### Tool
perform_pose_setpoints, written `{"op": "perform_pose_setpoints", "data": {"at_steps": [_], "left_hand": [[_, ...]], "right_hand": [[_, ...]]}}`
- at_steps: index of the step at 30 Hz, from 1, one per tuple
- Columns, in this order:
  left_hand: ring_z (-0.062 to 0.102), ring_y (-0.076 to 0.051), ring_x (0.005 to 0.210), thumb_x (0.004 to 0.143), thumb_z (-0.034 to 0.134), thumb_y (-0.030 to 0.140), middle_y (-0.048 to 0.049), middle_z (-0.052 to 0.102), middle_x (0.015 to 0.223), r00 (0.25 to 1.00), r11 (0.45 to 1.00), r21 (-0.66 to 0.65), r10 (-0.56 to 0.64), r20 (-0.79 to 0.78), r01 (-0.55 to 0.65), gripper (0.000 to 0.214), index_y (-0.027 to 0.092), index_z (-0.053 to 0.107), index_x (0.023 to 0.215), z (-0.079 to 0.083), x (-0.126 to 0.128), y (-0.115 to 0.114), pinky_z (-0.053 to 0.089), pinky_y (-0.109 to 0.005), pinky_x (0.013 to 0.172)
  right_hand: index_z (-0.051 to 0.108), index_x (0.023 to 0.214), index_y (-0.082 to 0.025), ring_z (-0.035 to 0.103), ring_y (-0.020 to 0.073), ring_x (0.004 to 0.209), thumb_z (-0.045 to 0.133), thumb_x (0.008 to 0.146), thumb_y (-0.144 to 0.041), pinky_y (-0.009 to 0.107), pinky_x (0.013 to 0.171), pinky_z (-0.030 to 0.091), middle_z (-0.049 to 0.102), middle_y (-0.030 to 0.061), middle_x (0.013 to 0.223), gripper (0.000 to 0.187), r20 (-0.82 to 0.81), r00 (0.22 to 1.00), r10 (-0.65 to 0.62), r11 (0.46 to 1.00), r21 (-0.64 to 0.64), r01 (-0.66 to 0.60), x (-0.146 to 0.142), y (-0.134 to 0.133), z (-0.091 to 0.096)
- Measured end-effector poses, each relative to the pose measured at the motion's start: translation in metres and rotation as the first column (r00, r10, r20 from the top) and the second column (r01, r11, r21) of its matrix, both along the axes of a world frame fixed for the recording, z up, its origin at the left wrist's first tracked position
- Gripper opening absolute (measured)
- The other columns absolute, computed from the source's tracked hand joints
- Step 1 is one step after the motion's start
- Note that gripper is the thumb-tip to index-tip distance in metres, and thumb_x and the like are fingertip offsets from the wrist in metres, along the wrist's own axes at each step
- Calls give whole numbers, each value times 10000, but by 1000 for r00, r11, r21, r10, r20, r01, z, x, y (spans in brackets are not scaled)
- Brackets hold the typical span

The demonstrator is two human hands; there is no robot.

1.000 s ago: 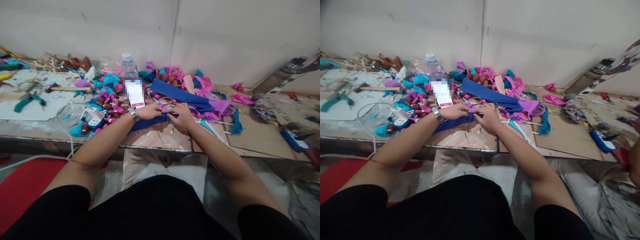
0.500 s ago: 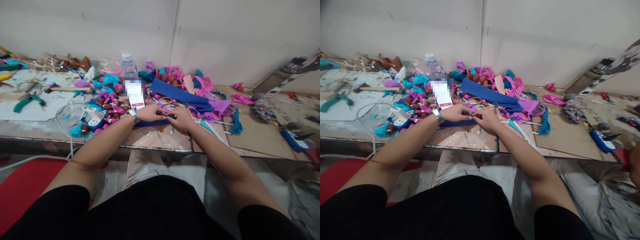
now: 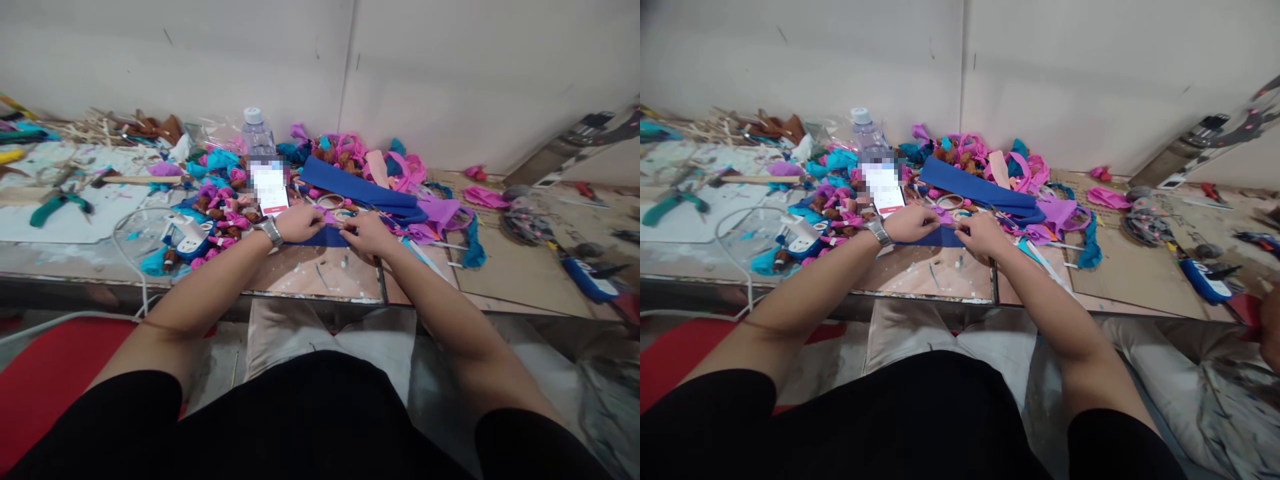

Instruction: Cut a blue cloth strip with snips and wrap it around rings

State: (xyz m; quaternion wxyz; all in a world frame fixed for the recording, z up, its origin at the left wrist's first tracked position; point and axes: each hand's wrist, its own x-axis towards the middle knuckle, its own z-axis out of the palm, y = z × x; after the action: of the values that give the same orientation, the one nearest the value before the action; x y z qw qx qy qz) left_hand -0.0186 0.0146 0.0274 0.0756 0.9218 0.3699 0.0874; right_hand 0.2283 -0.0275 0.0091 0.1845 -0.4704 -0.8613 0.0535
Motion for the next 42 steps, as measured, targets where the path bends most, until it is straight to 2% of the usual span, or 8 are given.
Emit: {"op": "perform_pose_setpoints", "data": {"at_steps": [4,10,14,19,25,32,38,42], "left_hand": [[636,-250,790,985,465,285,-128,754,913,997,996,71,65,-49,-62,312,156,748,970,-1,0,0,357,-358,705],[665,-271,828,994,469,316,-139,768,950,986,983,77,169,-10,-167,343,173,779,1020,-3,-3,3,378,-353,715],[675,-275,851,1002,454,340,-145,775,981,999,997,58,47,-12,-47,386,156,787,1070,-1,0,-2,406,-363,745],[659,-242,808,939,557,366,-107,786,955,985,985,3,-171,-15,171,334,188,796,1092,-2,4,-9,403,-343,730],[580,-197,691,885,572,275,-80,753,831,978,978,-33,-205,46,207,243,174,785,945,-6,6,-8,354,-334,677],[516,-175,646,855,557,299,-35,663,710,972,955,-222,-158,173,195,222,168,723,786,-5,4,-2,339,-325,659],[481,-143,629,868,577,381,6,596,662,950,875,-437,-74,304,208,282,160,697,741,-4,1,6,348,-288,632],[491,-130,629,833,623,388,6,625,689,934,804,-573,62,352,162,253,156,705,779,-3,-1,6,382,-264,611]], "right_hand": [[792,916,-201,704,252,870,667,960,-318,378,851,429,813,70,905,177,27,1000,-17,1000,18,16,1,1,-1],[794,881,-206,704,258,840,669,949,-317,384,827,438,812,72,877,181,44,999,-24,1000,20,23,1,1,-1],[800,884,-217,704,253,855,655,955,-311,378,847,441,810,63,864,187,7,998,57,998,35,-57,-2,-2,0],[796,955,-209,722,267,968,626,981,-310,408,943,413,829,71,975,199,-42,987,153,988,18,-152,-9,-7,-2],[808,976,-213,728,280,1002,639,981,-314,440,999,416,831,73,1007,196,-95,982,163,986,44,-160,-10,-7,-5],[824,975,-228,736,288,993,664,961,-308,436,946,478,839,78,1018,180,-135,975,175,982,101,-162,-11,-7,-4],[825,1033,-244,740,286,1015,653,976,-314,445,975,481,843,76,1053,194,-204,963,174,980,136,-148,-12,-9,-1],[820,1024,-239,727,292,1023,649,975,-322,446,963,469,841,80,1040,197,-207,964,169,973,189,-131,-11,-9,-2]]}}
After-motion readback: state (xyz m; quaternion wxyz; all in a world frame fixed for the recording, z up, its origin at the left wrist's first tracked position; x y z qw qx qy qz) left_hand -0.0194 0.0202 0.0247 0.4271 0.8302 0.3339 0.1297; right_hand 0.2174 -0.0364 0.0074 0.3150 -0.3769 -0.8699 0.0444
